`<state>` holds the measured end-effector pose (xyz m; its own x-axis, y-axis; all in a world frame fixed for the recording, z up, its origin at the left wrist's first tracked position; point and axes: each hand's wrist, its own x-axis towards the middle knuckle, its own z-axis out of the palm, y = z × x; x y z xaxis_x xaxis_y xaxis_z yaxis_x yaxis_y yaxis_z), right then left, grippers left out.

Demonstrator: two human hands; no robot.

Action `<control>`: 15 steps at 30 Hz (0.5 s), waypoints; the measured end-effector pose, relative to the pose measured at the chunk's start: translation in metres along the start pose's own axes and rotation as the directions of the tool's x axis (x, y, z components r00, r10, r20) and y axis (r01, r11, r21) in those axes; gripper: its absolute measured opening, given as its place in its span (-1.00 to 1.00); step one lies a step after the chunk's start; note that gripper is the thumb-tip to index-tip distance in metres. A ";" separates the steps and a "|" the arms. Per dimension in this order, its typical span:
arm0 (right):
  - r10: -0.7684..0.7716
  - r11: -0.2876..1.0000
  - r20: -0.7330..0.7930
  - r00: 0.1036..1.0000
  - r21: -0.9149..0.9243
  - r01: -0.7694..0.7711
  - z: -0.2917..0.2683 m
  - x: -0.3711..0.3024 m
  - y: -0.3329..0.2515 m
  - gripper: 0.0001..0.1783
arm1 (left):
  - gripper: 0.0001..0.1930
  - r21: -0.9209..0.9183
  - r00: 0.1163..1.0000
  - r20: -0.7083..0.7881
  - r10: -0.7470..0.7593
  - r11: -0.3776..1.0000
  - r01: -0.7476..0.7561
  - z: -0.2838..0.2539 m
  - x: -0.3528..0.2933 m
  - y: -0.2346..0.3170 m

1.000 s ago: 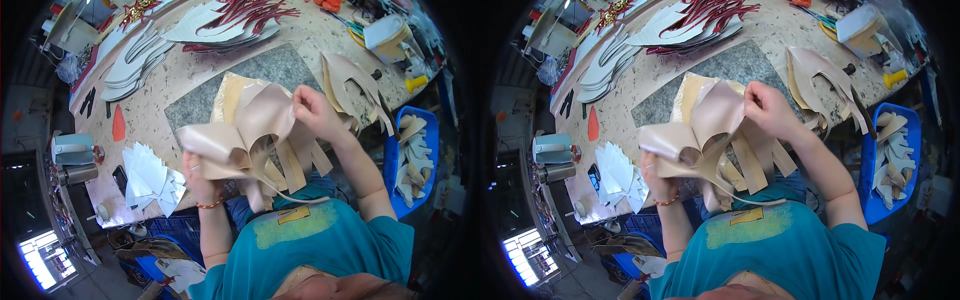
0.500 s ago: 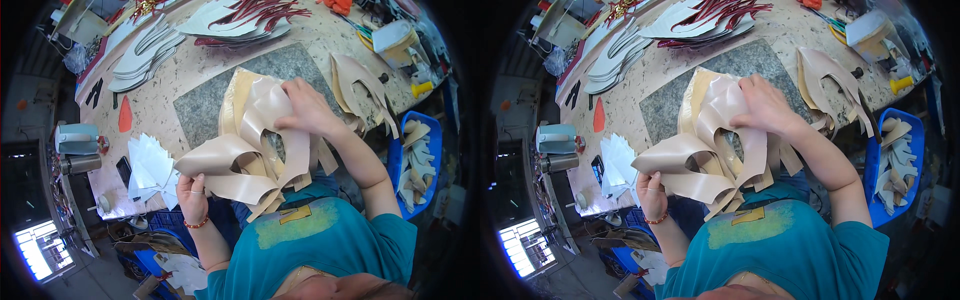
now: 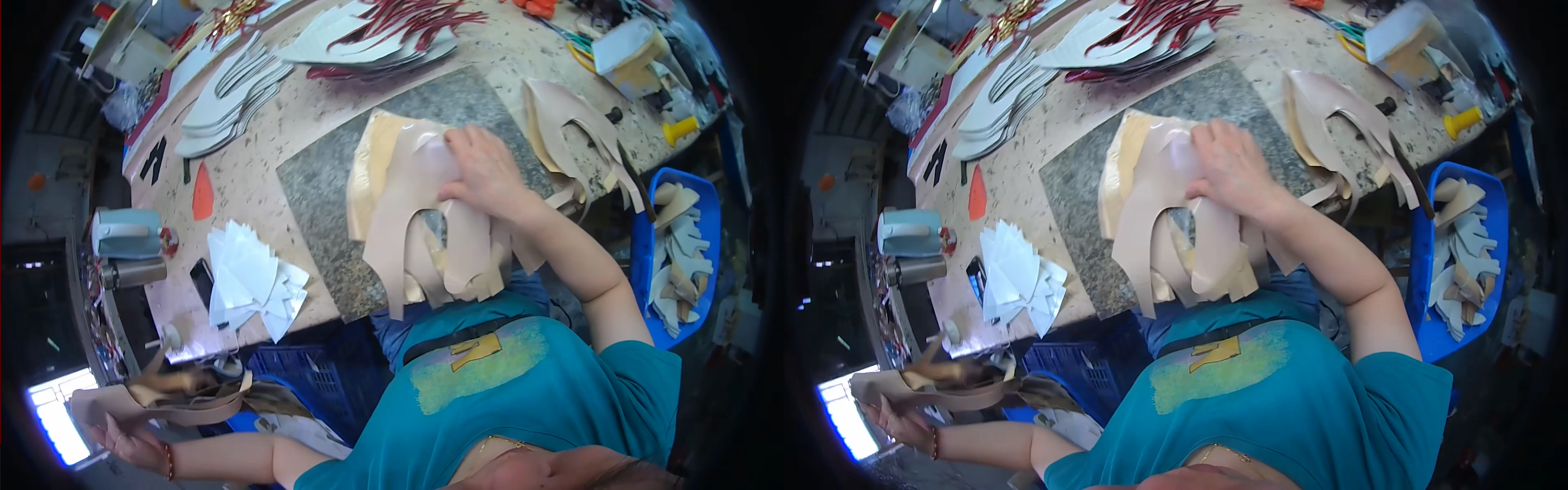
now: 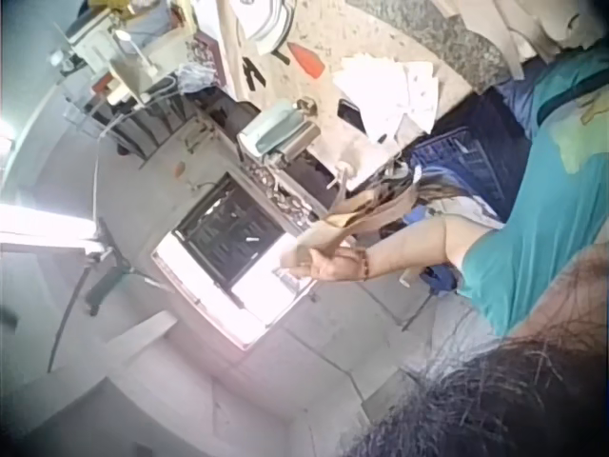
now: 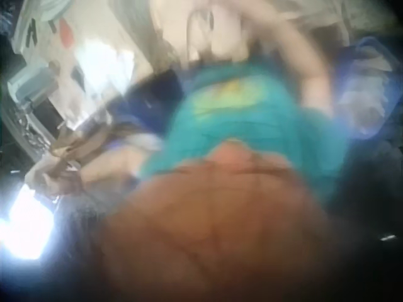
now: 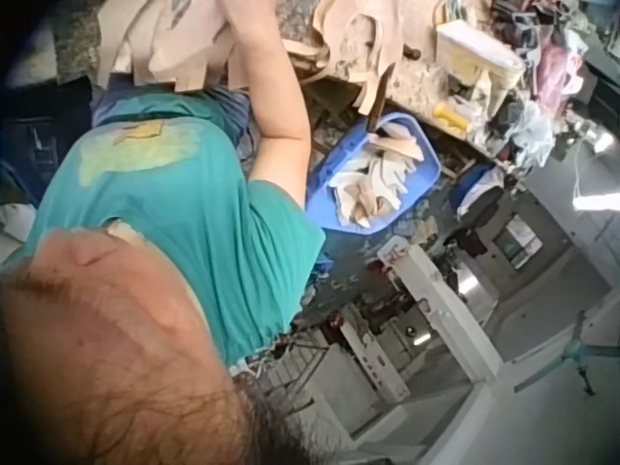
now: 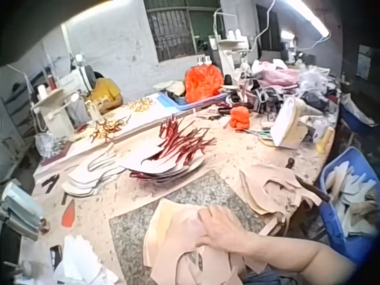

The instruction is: The person applies adhesive to shoe upper pieces, transfers triangular liners from a box to the workbench, peels the backing from shoe lining pieces, and attaches the lining pieces and triangular liners onto the shoe uppers.

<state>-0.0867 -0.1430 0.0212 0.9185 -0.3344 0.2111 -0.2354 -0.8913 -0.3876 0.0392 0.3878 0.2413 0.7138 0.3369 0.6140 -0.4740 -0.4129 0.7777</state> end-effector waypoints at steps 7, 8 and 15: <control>-0.148 0.898 -0.052 0.988 0.411 0.156 -0.010 -0.013 0.004 -0.72 | -0.54 -0.281 0.157 0.950 0.269 0.958 0.054 0.089 -0.013 0.004; -0.138 0.904 -0.059 0.989 0.400 0.151 -0.021 -0.017 0.004 -0.72 | -0.53 -0.344 -0.133 0.928 0.348 0.938 0.052 0.103 -0.012 0.006; -0.623 0.346 -0.020 0.782 0.889 0.299 -0.132 -0.064 0.040 -0.78 | -0.50 0.043 0.011 0.999 -0.041 0.973 -0.229 0.279 -0.112 -0.036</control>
<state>-0.1967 -0.1976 0.1110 0.8583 0.2881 0.4247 0.4757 -0.1361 -0.8690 0.1200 0.1290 0.1072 0.5421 -0.8248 -0.1605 -0.6023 -0.5146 0.6103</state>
